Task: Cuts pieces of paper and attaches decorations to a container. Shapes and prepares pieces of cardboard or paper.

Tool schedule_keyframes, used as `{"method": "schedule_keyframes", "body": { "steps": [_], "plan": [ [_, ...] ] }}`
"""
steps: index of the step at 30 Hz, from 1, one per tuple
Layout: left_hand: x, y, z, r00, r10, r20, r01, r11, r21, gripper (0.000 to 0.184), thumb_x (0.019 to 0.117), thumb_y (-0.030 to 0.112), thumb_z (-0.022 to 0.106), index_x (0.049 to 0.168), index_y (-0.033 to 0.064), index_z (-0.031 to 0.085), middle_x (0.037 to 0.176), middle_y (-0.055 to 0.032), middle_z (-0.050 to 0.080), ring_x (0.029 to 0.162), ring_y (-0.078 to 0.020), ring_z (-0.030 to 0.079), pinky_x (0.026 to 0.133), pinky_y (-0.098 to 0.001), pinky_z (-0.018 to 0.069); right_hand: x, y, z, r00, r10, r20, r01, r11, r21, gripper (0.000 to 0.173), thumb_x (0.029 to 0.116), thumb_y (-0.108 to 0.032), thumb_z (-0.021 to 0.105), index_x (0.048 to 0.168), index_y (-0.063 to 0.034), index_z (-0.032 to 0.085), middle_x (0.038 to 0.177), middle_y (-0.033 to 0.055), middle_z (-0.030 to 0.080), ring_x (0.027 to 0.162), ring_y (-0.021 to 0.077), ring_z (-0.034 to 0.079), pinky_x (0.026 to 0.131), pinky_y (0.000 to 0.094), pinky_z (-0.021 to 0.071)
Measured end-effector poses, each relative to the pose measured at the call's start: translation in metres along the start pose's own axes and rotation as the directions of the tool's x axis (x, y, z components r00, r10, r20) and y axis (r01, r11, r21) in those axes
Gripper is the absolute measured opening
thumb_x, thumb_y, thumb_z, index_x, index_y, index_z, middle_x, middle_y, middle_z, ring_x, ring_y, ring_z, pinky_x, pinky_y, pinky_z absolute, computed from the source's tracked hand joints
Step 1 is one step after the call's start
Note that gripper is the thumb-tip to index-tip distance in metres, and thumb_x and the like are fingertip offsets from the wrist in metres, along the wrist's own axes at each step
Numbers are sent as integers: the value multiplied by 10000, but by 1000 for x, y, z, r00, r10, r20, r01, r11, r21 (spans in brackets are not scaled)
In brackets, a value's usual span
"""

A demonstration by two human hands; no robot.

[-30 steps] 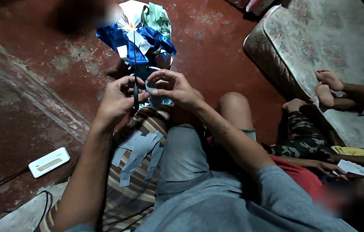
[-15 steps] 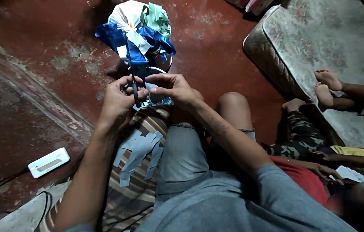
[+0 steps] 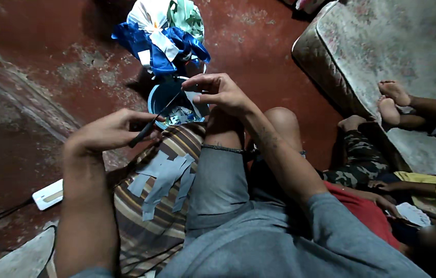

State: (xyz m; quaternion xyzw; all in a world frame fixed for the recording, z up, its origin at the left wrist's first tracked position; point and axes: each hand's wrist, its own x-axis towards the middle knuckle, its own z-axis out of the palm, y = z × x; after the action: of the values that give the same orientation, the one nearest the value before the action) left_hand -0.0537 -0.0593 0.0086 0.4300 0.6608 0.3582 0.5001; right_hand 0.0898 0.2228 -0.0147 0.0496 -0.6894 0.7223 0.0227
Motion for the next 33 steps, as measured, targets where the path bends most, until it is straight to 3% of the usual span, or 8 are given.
{"method": "schedule_keyframes", "body": {
  "steps": [6, 11, 20, 29, 33],
  "plan": [
    [-1, 1, 0, 1000, -8, 2, 8, 1000, -11, 389, 874, 54, 689, 1261, 94, 698, 989, -54, 751, 803, -143, 720, 679, -262, 607, 0, 2, -1, 998, -30, -59, 28, 999, -24, 331, 881, 46, 679, 1210, 83, 672, 1281, 167, 655, 1126, 189, 656, 975, 339, 563],
    [5, -3, 5, 998, 52, 30, -52, 998, -24, 413, 883, 93, 710, 1295, 113, 695, 981, -53, 753, 814, -150, 722, 697, -274, 616, 1, 3, -1, 1000, 3, -5, -3, 1000, -10, 338, 865, 56, 693, 1203, 77, 676, 1252, 159, 670, 1099, 184, 665, 956, 341, 569],
    [10, 3, 12, 998, 40, 48, -37, 997, -74, 418, 906, 66, 702, 1321, 107, 679, 987, -55, 761, 818, -144, 729, 693, -254, 612, 0, 0, 1, 996, 77, 53, -79, 996, 32, 352, 863, 76, 696, 1214, 71, 673, 1223, 157, 680, 1030, 174, 679, 895, 329, 588],
    [14, -3, 14, 994, 56, 92, -42, 988, -148, 477, 886, 39, 673, 1359, 103, 660, 975, -89, 750, 673, -168, 702, 558, -277, 599, -1, 0, 0, 988, 101, 114, -111, 990, 90, 339, 854, 112, 687, 1192, 79, 673, 1199, 148, 688, 990, 158, 683, 870, 314, 593],
    [15, -3, 14, 993, 74, 93, -63, 991, -115, 437, 884, 75, 673, 1321, 66, 683, 996, -82, 769, 838, -176, 743, 716, -282, 627, -1, -1, 1, 988, 85, 128, -96, 992, 81, 338, 849, 99, 693, 1186, 78, 677, 1181, 135, 699, 955, 126, 677, 836, 284, 585]
  ]
}}
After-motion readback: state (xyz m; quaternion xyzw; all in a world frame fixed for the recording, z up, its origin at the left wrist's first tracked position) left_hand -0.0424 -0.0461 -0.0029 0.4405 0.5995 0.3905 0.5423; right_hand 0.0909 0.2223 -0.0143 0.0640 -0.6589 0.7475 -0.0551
